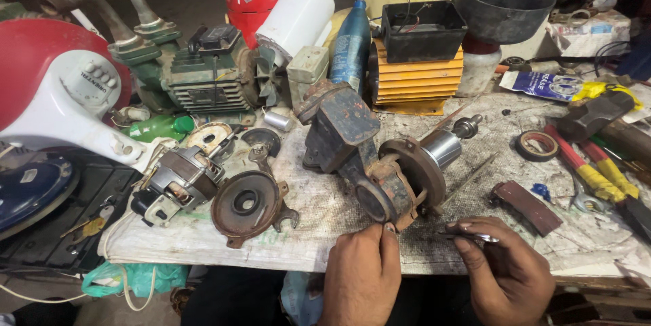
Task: The person disassembles a small electric motor on a workbench. They use a wrench to loosen bolts, remove the end cap, and separate the stator from the rotor. The person then uses a screwdriver and pliers to remove a retaining clip and separate the housing halves.
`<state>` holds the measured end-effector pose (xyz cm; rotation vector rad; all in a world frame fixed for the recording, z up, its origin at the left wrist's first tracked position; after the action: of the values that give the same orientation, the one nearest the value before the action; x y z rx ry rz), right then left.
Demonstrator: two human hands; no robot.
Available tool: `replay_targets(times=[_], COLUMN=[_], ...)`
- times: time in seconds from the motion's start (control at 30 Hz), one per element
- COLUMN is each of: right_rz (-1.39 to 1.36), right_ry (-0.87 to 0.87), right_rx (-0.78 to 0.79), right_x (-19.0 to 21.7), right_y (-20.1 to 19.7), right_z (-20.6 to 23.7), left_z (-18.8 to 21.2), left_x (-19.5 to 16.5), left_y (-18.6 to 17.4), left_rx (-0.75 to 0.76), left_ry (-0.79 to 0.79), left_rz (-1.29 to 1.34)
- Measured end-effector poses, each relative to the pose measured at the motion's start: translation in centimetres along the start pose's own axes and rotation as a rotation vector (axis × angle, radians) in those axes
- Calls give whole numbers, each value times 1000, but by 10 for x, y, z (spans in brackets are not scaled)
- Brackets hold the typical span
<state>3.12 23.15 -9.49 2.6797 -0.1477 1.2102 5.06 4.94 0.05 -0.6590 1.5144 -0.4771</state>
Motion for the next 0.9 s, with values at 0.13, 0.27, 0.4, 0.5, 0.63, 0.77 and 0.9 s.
replay_targets(times=[0.13, 0.27, 0.4, 0.5, 0.63, 0.77, 0.9], right_rz=[3, 21, 52, 65, 79, 26, 34], right_ry=[-2, 10, -1, 12, 24, 9, 1], right_rx=[2, -3, -10, -8, -5, -12, -13], right_x=[0, 2, 4, 5, 6, 4, 2], right_y=[0, 1, 1, 2, 2, 2, 2], right_z=[1, 1, -1, -2, -1, 0, 1], left_z=[3, 3, 1, 1, 4, 3, 2], left_x=[-1, 0, -1, -2, -1, 0, 1], left_y=[-6, -5, -3, -6, -11, -7, -5], left_rx=[-10, -87, -93, 97, 49, -21, -72], left_ry=[-82, 56, 58, -140, -103, 19, 36], left_rz=[89, 143, -20, 3, 109, 119, 31])
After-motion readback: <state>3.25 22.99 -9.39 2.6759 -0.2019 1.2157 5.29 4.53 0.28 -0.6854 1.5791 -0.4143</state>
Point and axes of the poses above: each hand's wrist, its own z-axis away from the middle knuckle, its own y-axis out of the palm, x = y × z, the point moved 1 cm from there along -z, towards the middle knuckle, and after that the axes turned 1 degree about -x, right-handed, at the moved point
